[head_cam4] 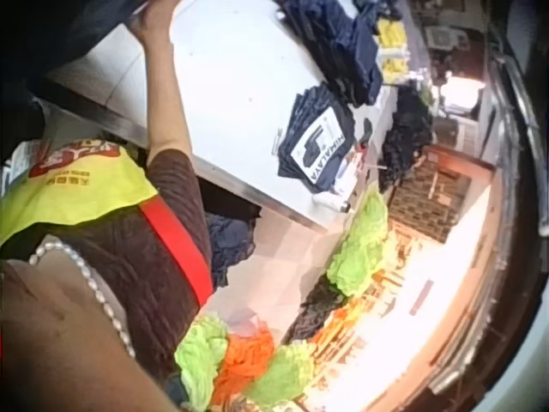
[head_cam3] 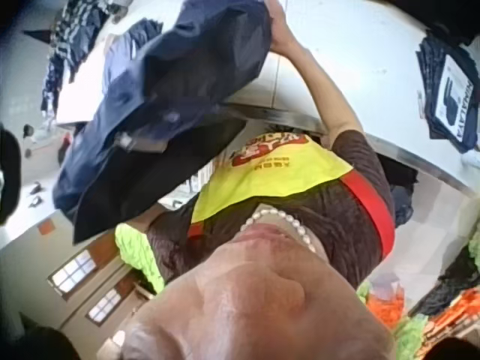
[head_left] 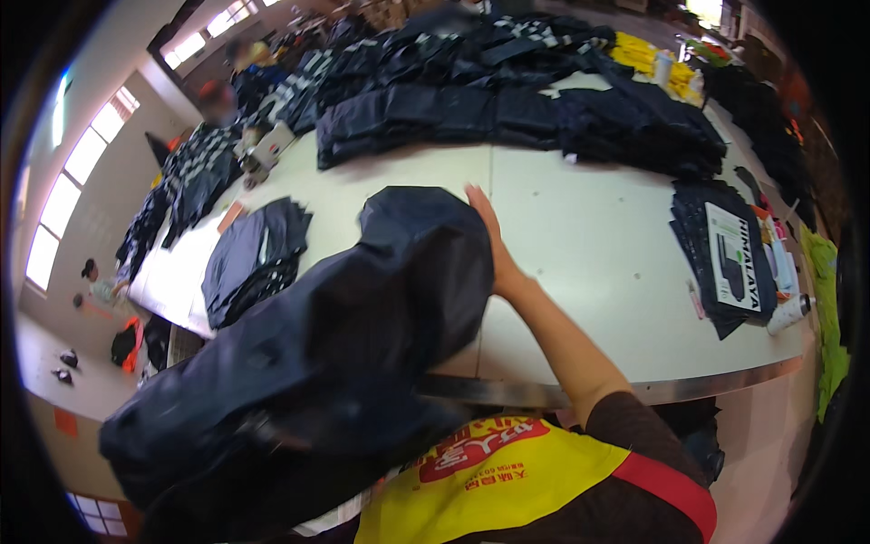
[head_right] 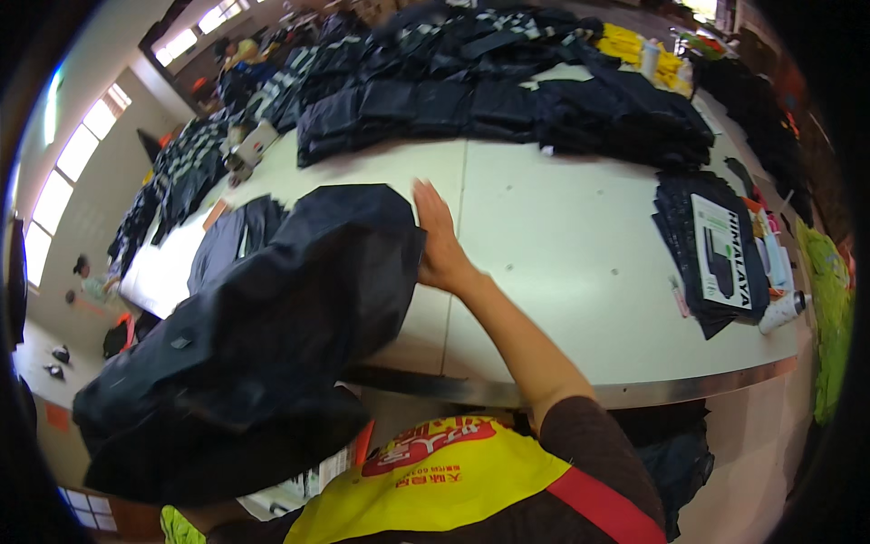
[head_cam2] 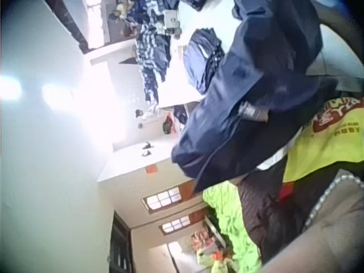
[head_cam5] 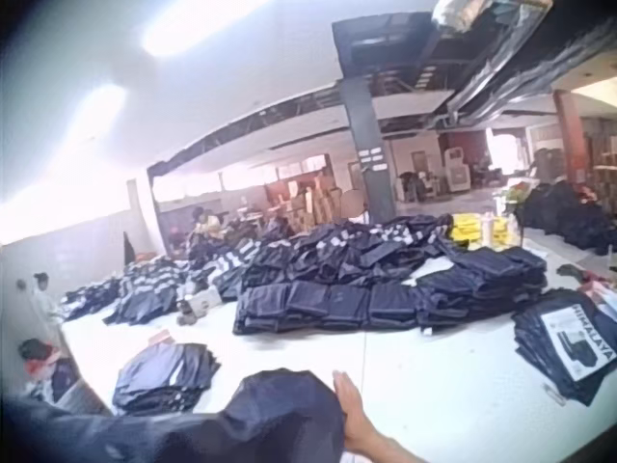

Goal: The person folds a black jacket on a table, smooths the fabric, and places it into a plastic bag labeled Himalaya. The person then places the packaged jacket into a white basket and repeats the process with another jacket.

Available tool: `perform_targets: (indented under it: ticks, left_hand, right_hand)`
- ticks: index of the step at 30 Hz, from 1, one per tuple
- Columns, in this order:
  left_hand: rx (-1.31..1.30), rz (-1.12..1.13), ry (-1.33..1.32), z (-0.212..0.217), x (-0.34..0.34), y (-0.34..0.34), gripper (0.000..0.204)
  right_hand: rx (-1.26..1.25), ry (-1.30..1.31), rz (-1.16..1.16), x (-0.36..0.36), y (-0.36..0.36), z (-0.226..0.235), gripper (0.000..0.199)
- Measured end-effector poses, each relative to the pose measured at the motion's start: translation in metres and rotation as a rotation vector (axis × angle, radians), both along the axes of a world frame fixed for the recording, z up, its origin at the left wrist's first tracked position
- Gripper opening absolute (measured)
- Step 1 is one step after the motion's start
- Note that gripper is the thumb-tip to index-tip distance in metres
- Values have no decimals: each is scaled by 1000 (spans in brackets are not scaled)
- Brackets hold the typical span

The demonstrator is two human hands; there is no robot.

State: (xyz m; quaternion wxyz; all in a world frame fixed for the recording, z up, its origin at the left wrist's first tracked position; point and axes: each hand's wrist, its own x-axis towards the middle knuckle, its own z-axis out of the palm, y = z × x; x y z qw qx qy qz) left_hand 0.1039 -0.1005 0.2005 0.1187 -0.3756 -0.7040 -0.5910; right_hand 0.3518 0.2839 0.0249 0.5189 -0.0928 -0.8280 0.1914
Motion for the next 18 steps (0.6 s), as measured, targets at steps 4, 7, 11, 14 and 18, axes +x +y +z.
perform_targets:
  ticks: [4, 7, 11, 14, 18]
  left_hand:
    - [-41, 67, 60, 11, -28, 0, 35]
    - [-82, 153, 119, 26, -50, -11, 33]
    - [-135, 297, 209, 52, -86, -55, 30]
    - [-132, 302, 302, 84, -128, -16, 29]
    - [-136, 353, 451, 144, -185, 47, 26]
  right_hand:
    - [-213, -389, 538, -11, -16, 84, 87]
    - [-79, -500, 994, -27, -75, 136, 64]
    - [-208, -572, 1408, 0, -131, 245, 66]
    - [-379, -565, 1177, -11, -132, 259, 62]
    - [-566, -670, 1275, -5, -129, 176, 30]
